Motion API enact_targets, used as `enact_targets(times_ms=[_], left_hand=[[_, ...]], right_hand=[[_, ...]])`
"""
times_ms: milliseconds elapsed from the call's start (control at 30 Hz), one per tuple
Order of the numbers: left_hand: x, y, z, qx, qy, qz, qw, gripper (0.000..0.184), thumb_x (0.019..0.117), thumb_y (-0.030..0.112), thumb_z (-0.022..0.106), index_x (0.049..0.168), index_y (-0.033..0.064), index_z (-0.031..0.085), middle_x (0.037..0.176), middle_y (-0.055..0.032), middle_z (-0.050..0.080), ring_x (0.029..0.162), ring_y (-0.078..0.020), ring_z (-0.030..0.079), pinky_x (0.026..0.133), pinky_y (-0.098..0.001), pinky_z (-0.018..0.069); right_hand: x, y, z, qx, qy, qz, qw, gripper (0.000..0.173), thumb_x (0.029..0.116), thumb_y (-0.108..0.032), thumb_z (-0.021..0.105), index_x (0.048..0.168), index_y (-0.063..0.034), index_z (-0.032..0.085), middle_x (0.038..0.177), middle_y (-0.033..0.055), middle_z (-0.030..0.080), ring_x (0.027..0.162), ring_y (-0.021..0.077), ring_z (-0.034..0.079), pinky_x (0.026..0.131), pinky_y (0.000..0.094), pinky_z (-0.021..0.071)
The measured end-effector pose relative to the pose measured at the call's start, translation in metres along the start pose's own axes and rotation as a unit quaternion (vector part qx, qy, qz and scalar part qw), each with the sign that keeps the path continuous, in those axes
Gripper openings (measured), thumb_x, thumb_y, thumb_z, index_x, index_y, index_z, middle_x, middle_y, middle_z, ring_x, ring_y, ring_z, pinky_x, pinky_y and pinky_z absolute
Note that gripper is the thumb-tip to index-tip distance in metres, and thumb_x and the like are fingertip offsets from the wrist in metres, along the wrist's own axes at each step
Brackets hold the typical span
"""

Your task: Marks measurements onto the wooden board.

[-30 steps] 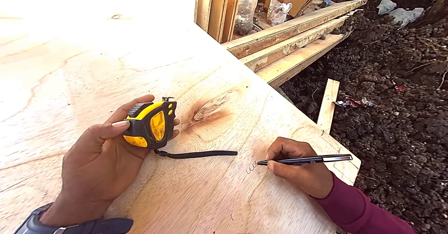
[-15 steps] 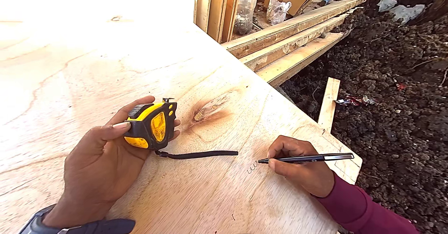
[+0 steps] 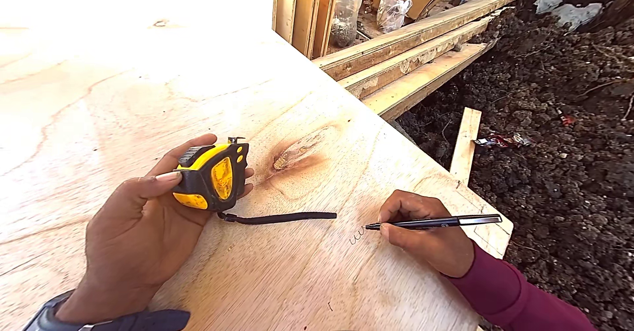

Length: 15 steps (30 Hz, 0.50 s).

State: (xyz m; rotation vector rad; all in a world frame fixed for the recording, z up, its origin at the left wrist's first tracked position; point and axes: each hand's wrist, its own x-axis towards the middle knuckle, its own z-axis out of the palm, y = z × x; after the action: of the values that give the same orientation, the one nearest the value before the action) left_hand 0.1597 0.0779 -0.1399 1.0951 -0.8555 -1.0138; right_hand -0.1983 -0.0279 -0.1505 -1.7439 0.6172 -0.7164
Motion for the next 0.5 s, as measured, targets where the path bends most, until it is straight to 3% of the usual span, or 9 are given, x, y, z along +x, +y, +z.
enact_targets(times_ms=[500], left_hand=[[0.0002, -0.0009, -0.0003, -0.004, 0.006, 0.001, 1.0, 0.054, 0.0998, 0.033, 0.033, 0.149, 0.0179, 0.048, 0.137, -0.013, 0.06, 0.119, -0.027, 0.064, 0.094, -0.0455, 0.0572]], right_hand=[[-0.0001, -0.0004, 0.0012, -0.006, 0.005, 0.008, 1.0, 0.006, 0.0857, -0.007, 0.071, 0.091, -0.0089, 0.07, 0.072, 0.003, 0.065, 0.059, 0.0096, 0.061, 0.052, 0.0221, 0.0521]])
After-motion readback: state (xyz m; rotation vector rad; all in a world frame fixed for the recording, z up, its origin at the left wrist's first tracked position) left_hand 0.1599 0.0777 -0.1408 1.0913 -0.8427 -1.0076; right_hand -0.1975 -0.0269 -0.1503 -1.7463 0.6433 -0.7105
